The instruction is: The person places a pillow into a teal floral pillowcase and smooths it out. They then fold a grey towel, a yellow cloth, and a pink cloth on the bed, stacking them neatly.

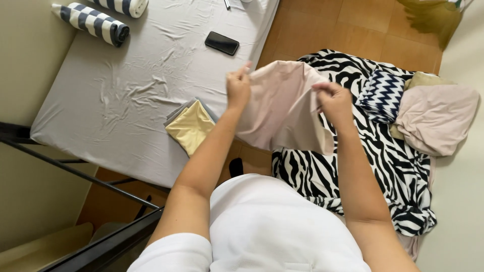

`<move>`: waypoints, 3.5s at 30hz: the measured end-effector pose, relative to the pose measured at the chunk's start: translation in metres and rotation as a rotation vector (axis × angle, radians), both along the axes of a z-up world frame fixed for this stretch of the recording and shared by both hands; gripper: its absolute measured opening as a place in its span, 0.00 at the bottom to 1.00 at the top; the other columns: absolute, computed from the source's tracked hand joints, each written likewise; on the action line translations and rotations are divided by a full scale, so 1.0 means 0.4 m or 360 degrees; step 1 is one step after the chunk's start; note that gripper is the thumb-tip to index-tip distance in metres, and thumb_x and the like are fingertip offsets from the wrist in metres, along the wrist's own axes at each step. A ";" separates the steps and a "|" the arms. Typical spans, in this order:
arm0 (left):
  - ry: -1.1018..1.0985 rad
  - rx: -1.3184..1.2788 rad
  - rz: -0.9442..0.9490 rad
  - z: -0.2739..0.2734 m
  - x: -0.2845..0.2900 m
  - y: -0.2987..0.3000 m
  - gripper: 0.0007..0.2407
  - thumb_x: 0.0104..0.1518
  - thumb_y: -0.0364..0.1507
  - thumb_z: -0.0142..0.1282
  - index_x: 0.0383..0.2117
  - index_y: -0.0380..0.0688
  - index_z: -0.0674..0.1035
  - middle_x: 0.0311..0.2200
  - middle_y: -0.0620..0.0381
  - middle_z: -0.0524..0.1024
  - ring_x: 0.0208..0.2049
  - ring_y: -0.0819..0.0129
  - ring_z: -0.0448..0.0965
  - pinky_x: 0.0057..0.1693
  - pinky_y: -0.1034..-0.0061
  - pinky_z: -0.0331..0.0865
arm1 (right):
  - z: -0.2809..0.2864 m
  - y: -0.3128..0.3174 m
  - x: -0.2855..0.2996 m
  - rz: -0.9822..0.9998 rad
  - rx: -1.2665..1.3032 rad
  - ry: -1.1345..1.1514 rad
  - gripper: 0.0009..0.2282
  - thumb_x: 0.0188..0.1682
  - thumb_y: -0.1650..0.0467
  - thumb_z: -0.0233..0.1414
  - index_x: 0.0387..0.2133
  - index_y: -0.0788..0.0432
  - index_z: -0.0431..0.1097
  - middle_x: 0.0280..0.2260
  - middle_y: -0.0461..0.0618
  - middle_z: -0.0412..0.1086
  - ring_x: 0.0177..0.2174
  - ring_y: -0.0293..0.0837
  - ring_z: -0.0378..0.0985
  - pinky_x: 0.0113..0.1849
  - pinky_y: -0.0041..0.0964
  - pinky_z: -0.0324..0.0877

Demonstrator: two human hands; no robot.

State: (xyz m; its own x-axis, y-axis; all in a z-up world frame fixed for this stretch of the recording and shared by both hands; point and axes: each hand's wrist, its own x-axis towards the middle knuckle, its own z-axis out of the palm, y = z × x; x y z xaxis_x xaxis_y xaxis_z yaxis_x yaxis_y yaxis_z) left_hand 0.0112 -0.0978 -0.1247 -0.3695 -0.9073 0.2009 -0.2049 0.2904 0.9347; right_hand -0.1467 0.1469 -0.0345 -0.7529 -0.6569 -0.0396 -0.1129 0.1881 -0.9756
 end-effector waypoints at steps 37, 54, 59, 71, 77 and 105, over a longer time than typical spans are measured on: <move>-0.0857 -0.0957 -0.0638 0.032 0.066 0.080 0.07 0.52 0.27 0.55 0.37 0.46 0.78 0.37 0.55 0.81 0.53 0.59 0.75 0.67 0.47 0.52 | 0.083 0.218 -0.082 0.0051 -0.0093 0.0794 0.11 0.47 0.81 0.48 0.35 0.62 0.79 0.36 0.51 0.73 0.37 0.40 0.74 0.40 0.29 0.67; -0.0635 -0.0971 -0.0077 0.079 0.201 0.038 0.22 0.54 0.22 0.52 0.59 0.39 0.74 0.41 0.45 0.77 0.46 0.49 0.76 0.56 0.57 0.65 | -0.013 0.046 -0.166 0.0430 -0.0035 0.0511 0.08 0.46 0.76 0.58 0.38 0.63 0.79 0.38 0.46 0.75 0.37 0.36 0.75 0.41 0.28 0.70; -0.0686 -0.1048 -0.0109 0.043 0.258 0.011 0.21 0.56 0.24 0.55 0.59 0.38 0.75 0.40 0.47 0.77 0.46 0.50 0.75 0.57 0.57 0.65 | -0.070 -0.029 -0.213 0.0487 -0.0043 0.0428 0.05 0.55 0.73 0.60 0.40 0.65 0.78 0.36 0.42 0.74 0.34 0.33 0.72 0.38 0.26 0.66; -0.0599 -0.1071 0.0512 0.127 0.304 -0.107 0.08 0.51 0.23 0.60 0.37 0.41 0.78 0.43 0.43 0.73 0.42 0.51 0.71 0.50 0.60 0.64 | -0.068 -0.460 -0.263 0.0560 -0.0432 0.0596 0.04 0.58 0.78 0.62 0.41 0.63 0.75 0.35 0.42 0.74 0.34 0.29 0.71 0.40 0.22 0.68; -0.0773 -0.0768 0.0768 -0.096 0.369 -0.290 0.07 0.55 0.24 0.63 0.37 0.42 0.77 0.34 0.56 0.77 0.40 0.51 0.72 0.50 0.59 0.65 | -0.053 -0.750 -0.190 0.1362 -0.0085 0.1307 0.06 0.54 0.80 0.59 0.42 0.64 0.77 0.35 0.51 0.76 0.35 0.39 0.78 0.38 0.31 0.72; 0.0001 0.0142 0.1244 -0.364 0.446 -0.901 0.14 0.56 0.23 0.60 0.49 0.40 0.78 0.46 0.48 0.78 0.50 0.58 0.80 0.56 0.69 0.74 | -0.494 -1.759 0.084 0.1735 -0.0198 0.1391 0.19 0.44 0.81 0.59 0.49 0.58 0.71 0.58 0.66 0.63 0.57 0.66 0.65 0.57 0.52 0.64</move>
